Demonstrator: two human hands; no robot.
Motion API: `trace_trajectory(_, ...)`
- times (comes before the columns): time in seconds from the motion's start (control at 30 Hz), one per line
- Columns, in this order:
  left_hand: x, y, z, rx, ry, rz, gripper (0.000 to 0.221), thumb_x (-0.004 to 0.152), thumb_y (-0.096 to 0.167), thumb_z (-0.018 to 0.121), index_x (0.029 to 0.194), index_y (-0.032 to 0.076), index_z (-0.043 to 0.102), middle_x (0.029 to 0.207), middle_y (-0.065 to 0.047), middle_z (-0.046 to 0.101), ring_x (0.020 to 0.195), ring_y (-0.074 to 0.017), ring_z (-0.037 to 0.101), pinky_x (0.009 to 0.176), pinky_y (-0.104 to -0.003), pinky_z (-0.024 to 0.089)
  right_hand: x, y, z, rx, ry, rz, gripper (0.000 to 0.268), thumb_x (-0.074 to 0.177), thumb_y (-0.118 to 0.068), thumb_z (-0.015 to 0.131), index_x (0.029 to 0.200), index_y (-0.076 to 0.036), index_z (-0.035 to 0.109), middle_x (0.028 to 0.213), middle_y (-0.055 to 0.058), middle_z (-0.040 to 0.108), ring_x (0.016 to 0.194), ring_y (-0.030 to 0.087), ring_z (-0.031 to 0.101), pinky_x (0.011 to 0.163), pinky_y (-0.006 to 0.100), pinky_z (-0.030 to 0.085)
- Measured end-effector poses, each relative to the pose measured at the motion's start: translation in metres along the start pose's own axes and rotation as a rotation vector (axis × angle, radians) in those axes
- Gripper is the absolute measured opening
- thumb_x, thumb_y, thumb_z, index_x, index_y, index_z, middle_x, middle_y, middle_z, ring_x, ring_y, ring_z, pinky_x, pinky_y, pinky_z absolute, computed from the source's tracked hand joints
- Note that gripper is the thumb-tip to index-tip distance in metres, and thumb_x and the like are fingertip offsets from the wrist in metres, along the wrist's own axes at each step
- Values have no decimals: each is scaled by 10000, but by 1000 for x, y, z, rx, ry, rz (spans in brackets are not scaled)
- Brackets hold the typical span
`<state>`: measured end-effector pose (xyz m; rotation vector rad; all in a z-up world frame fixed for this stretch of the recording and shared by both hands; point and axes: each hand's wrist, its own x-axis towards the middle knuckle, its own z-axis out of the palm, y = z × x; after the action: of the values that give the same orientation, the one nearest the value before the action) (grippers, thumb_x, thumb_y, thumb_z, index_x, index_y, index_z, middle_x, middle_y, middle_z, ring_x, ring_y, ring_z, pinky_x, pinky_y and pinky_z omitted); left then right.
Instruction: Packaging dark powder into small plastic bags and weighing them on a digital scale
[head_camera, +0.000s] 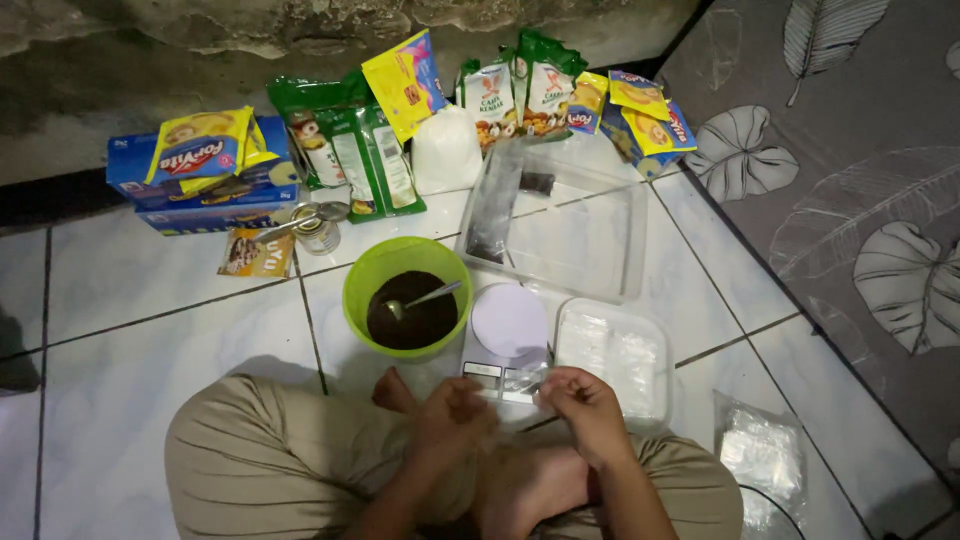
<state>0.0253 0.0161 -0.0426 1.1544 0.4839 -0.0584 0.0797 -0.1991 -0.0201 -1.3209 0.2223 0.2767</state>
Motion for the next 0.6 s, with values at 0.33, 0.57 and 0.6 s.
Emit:
trace_trajectory(0.33, -22, 64, 27, 376, -142, -179, 308, 807, 48, 826, 1108, 58, 761, 899, -68, 813, 768, -144, 759, 610, -301, 587, -2, 5, 5, -299, -54, -26, 254, 818, 15, 835, 1071, 5, 816, 818, 100, 802, 731, 137, 711, 726, 264, 591)
trace_trajectory(0.57, -5, 26, 15, 403, -65, -7, 366, 702, 63, 936, 1028, 107, 775, 811, -43, 841, 735, -107, 763, 675, -270, 620, -8, -2, 11, -427, 27, -116, 135, 833, -58, 838, 965, -40, 863, 814, 58, 830, 759, 96, 706, 715, 234, 567)
trace_trajectory(0.6, -4, 23, 13, 383, -73, 19, 356, 701, 47, 935, 1013, 104, 774, 798, -49, 823, 708, -102, 734, 639, -262, 594, -9, -4, 11, -436, -3, -132, 107, 843, -66, 833, 945, -44, 861, 780, 40, 804, 743, 90, 683, 707, 232, 549)
